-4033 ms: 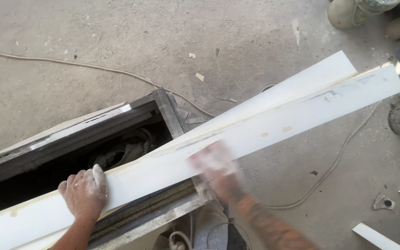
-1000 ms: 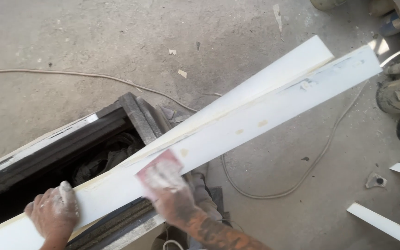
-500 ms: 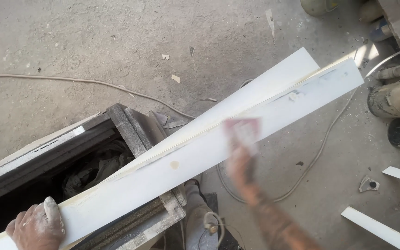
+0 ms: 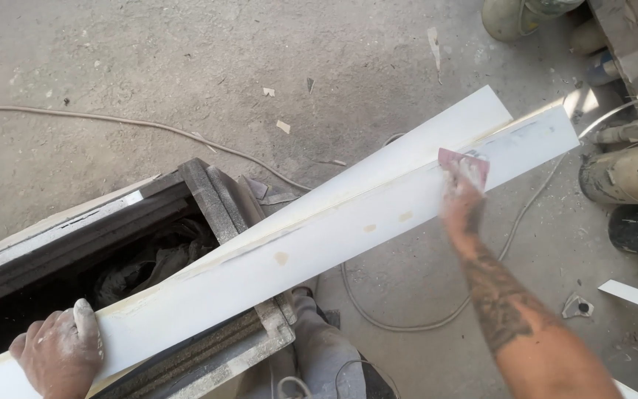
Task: A person is manually sanding a long white wooden board using a piece of sandpaper in a workshop environment.
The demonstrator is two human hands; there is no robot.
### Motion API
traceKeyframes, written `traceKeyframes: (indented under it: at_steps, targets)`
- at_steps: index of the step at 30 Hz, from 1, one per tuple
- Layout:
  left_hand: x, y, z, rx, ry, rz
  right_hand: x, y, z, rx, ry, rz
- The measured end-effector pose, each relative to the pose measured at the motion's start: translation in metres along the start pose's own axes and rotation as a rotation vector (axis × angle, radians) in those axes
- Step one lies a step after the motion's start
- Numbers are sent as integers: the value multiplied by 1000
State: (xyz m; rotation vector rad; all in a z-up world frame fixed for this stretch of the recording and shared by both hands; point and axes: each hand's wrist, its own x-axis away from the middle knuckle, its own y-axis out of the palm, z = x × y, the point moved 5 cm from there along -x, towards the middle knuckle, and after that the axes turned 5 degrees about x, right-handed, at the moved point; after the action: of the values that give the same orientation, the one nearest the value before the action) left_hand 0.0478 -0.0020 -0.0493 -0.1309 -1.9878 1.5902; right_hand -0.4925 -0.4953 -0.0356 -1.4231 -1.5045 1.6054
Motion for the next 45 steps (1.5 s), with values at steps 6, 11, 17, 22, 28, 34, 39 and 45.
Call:
traceKeyframes:
  at_steps: [6, 11, 17, 22, 28, 34, 39, 45]
  targets:
    - [6, -24, 15, -28, -33, -115, 150, -64, -270, -371, -102, -324]
    - [-11, 3, 9, 111, 2, -17, 209, -107, -377, -829, -106, -1000]
    - [71, -9, 118, 1246, 210, 33, 175, -191, -335, -1216, 1145, -1134]
    - [207, -104, 186, 1531, 289, -588, 159, -205, -292, -1225, 915, -970]
    - [259, -166, 197, 1596, 266, -813, 133, -238, -290, -1406, 593, -1001]
    - [246, -149, 234, 1821, 387, -453, 98, -211, -244, -1238, 363, -1008]
    - [266, -150, 299, 1816, 250, -305, 58, -196, -200, -1308, 485, -1184]
    - [293, -113, 380, 2399, -197, -358, 15, -190, -161, -1141, 573, -1443]
